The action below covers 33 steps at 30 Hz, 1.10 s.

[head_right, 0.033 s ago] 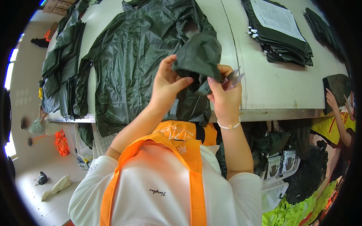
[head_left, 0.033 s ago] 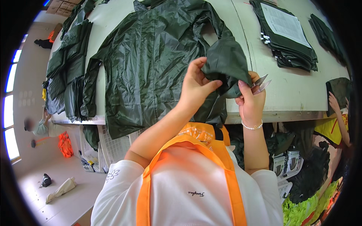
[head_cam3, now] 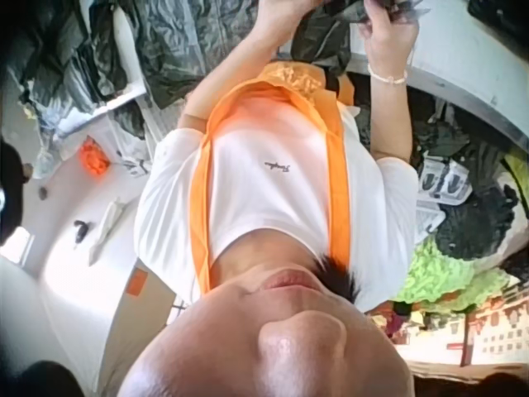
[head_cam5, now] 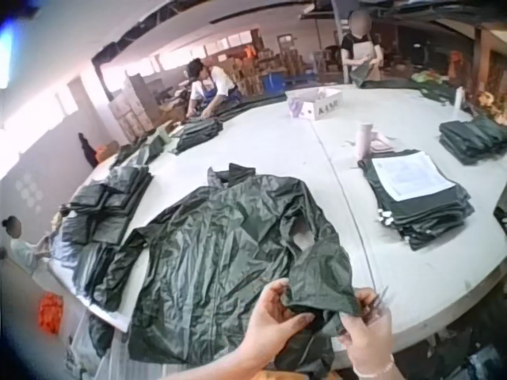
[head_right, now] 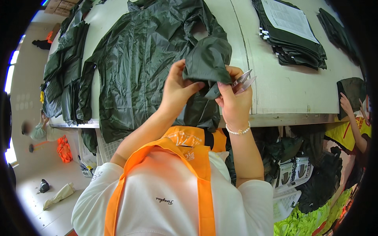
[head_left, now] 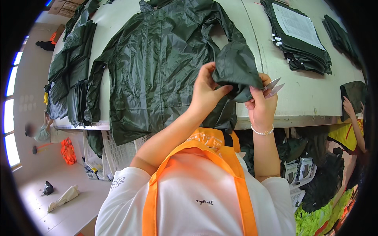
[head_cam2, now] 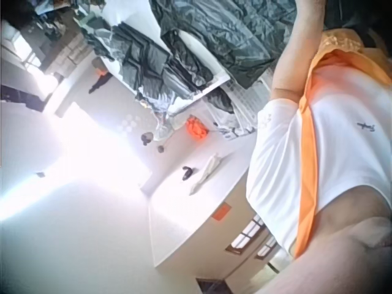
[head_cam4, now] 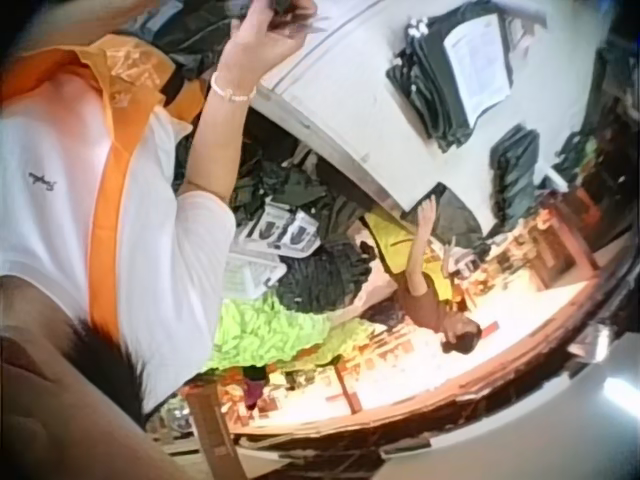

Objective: The person folds a dark green jacket on a table, aligning the sleeves and body, then folds it into a compact rectangle. The folded jacket is placed into a white plastic basket. The person then picks up another jacket from the basket and begins to unfold it on the table.

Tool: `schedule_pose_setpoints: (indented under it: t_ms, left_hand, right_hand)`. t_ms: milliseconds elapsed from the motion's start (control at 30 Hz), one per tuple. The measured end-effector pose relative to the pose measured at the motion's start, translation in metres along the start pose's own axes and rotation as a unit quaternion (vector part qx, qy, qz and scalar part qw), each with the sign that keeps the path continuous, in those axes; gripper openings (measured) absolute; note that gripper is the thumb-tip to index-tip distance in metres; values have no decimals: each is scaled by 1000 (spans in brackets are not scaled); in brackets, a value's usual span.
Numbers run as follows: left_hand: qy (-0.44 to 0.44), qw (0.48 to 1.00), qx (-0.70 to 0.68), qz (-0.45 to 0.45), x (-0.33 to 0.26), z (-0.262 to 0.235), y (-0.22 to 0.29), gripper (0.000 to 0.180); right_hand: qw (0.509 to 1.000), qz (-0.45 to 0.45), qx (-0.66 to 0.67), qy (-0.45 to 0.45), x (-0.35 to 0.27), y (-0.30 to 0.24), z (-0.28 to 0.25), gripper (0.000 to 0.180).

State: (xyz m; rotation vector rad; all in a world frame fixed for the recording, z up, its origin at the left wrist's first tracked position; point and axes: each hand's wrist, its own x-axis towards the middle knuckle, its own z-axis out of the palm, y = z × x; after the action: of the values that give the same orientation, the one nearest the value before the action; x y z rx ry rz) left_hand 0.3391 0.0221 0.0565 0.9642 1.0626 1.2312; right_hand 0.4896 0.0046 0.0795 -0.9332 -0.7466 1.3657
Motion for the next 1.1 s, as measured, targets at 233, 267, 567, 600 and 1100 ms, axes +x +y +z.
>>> schedule_pose_setpoints:
  t_ms: [233,267,567,600,1100]
  left_hand:
    - [-2,971,-89,-222,-17,4,7,16]
    - [28,977,-2,-211,-5,-10,11,16]
    - [27,809,459,366,13,-20,31,28]
    - [0,823,438,361,11,-18,30,26]
    - [-86,762,435,471,9,1,34,27]
  right_hand:
    - [997,-2,-38,68,6,-11,0,25]
    - [994,1,-65,88,8,-9,-5,26]
    - [987,13,-154,33,-20,16,-15,25]
    - [985,10,-173,23,-20,16,-21,28]
    - [926,-64,-359,-97,-43,-29,-33,22]
